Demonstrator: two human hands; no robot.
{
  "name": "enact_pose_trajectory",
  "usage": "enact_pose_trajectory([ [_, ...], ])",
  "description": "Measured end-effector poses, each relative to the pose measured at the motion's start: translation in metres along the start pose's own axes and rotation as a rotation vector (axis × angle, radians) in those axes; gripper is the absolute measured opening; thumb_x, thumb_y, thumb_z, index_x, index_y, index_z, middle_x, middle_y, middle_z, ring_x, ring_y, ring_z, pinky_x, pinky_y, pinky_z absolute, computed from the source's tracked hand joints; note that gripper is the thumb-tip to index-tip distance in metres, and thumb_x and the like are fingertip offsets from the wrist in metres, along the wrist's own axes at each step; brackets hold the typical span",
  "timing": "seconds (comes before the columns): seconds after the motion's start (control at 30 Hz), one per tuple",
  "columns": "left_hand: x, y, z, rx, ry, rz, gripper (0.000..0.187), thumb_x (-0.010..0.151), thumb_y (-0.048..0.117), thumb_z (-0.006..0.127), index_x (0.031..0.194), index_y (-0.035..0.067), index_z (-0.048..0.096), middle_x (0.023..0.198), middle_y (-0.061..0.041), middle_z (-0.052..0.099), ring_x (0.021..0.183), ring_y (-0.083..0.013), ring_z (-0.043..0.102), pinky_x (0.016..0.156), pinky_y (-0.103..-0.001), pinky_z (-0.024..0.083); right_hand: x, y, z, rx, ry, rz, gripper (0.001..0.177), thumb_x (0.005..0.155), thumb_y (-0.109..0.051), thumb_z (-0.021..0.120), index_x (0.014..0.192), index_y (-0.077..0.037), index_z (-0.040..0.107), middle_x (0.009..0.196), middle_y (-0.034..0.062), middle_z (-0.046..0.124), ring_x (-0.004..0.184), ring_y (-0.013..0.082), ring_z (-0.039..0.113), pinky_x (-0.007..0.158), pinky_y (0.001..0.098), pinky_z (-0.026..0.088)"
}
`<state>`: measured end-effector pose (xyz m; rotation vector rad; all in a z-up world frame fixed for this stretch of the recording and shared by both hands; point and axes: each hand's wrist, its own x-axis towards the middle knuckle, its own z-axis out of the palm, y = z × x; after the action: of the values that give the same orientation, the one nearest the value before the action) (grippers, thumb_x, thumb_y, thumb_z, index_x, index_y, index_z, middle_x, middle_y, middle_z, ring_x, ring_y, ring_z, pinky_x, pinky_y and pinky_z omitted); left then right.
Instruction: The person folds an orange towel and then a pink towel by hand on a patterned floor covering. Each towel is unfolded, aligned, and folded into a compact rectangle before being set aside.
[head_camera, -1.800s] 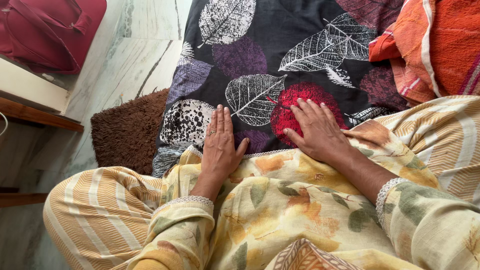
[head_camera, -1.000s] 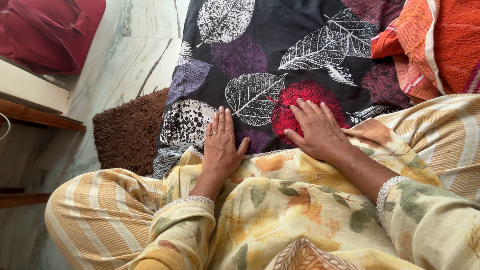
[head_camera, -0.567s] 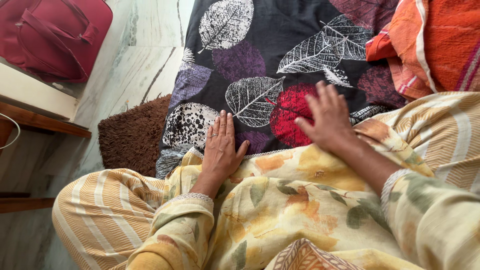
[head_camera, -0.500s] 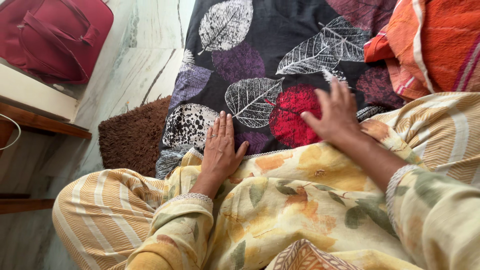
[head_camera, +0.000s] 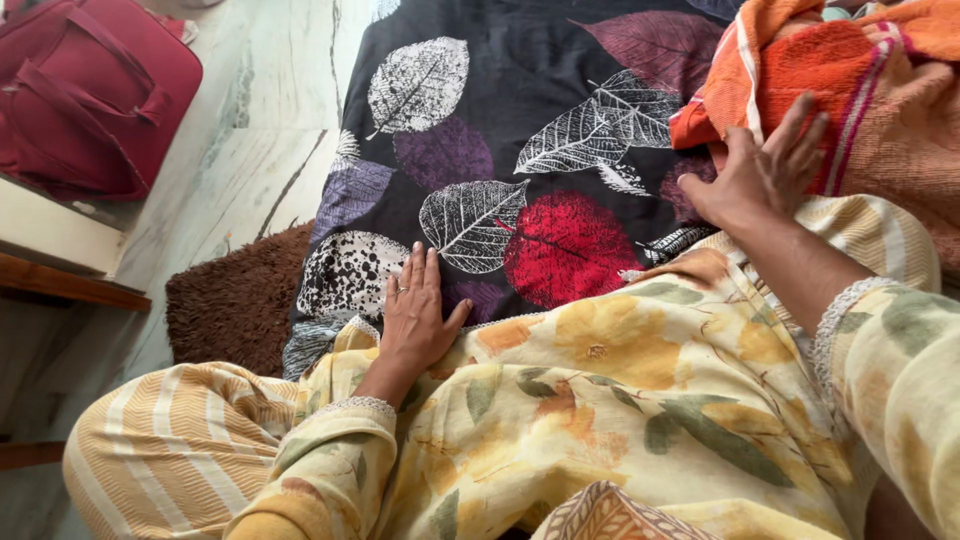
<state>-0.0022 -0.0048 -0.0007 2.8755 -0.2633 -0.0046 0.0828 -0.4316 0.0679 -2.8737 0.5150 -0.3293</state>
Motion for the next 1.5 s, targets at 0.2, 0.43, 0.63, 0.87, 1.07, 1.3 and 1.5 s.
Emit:
enact_pose_trajectory([
  [0.2,0.003,-0.005,-0.002,-0.054,0.002,-0.019,0.1,0.09,0.054,0.064,0.157,-0.004,0.017,0.167,-0.024,0.014,0.153,-0.036,0.018,0.122,-0.049,0.017,0.008,-0.002,0.002,-0.011,-0.177,0.071,0.11,0.076,-0.059,0.079,0.158,-0.001,0.034,0.166,0.0246,0.019,0.155,0.0408,0.011,0.124,0.0631,0.008],
  [0.43,0.008,0.012,-0.006,-0.418,0.061,-0.174,0.085,0.095,0.053,0.062,0.155,0.002,0.031,0.158,-0.027,0.033,0.143,-0.0378,0.039,0.114,-0.049,0.034,-0.022,-0.056,0.025,0.78,-0.157,-0.094,0.046,0.084,-0.016,0.074,0.124,0.0,0.06,0.107,0.009,0.07,0.089,0.0165,0.069,0.078,0.0295,0.057],
  [0.63,0.035,0.044,-0.013,-1.155,-0.041,-0.28,0.067,0.097,0.055,0.055,0.136,0.0,0.059,0.123,-0.021,0.073,0.109,-0.0278,0.071,0.092,-0.041,0.057,-0.16,-0.153,0.027,0.814,-0.441,-0.264,0.029,0.088,-0.013,0.058,0.115,-0.011,0.068,0.077,0.0089,0.071,0.065,0.0173,0.069,0.062,0.0364,0.057],
  [0.87,0.049,0.061,-0.021,-1.719,-0.692,-0.51,0.065,0.095,0.055,0.055,0.129,0.0,0.063,0.113,-0.019,0.073,0.096,-0.0273,0.073,0.086,-0.042,0.061,-0.24,-0.171,-0.009,0.994,-0.993,-0.427,0.015,0.08,-0.006,0.066,0.092,0.002,0.069,0.072,0.0036,0.061,0.064,0.0114,0.057,0.06,0.0293,0.052],
  [1.07,0.092,0.064,-0.049,-1.705,-0.541,-0.568,0.057,0.088,0.035,0.076,0.129,-0.004,0.064,0.121,-0.02,0.072,0.095,-0.0281,0.075,0.086,-0.042,0.062,-0.206,-0.162,0.01,1.3,-1.142,-0.426,0.03,0.082,-0.009,0.071,0.109,-0.001,0.06,0.094,0.0022,0.063,0.086,0.0092,0.061,0.076,0.0257,0.052],
  [1.3,0.136,-0.053,-0.143,-1.939,0.119,-0.42,0.048,0.095,0.032,0.062,0.133,0.004,0.055,0.123,-0.018,0.068,0.113,-0.0337,0.068,0.103,-0.054,0.056,-0.178,-0.14,-0.002,0.623,-0.714,-0.377,0.045,0.081,-0.019,0.07,0.121,-0.006,0.055,0.098,0.0144,0.069,0.091,0.026,0.066,0.083,0.0402,0.054],
  [1.5,0.06,-0.171,-0.11,-1.829,0.433,-0.724,0.039,0.102,0.022,0.051,0.134,0.001,0.052,0.131,-0.02,0.066,0.121,-0.0303,0.069,0.101,-0.045,0.056,-0.157,-0.12,0.011,0.63,-0.625,-0.444,0.049,0.08,-0.019,0.073,0.123,-0.001,0.06,0.109,0.0162,0.071,0.099,0.0261,0.068,0.087,0.0385,0.054],
])
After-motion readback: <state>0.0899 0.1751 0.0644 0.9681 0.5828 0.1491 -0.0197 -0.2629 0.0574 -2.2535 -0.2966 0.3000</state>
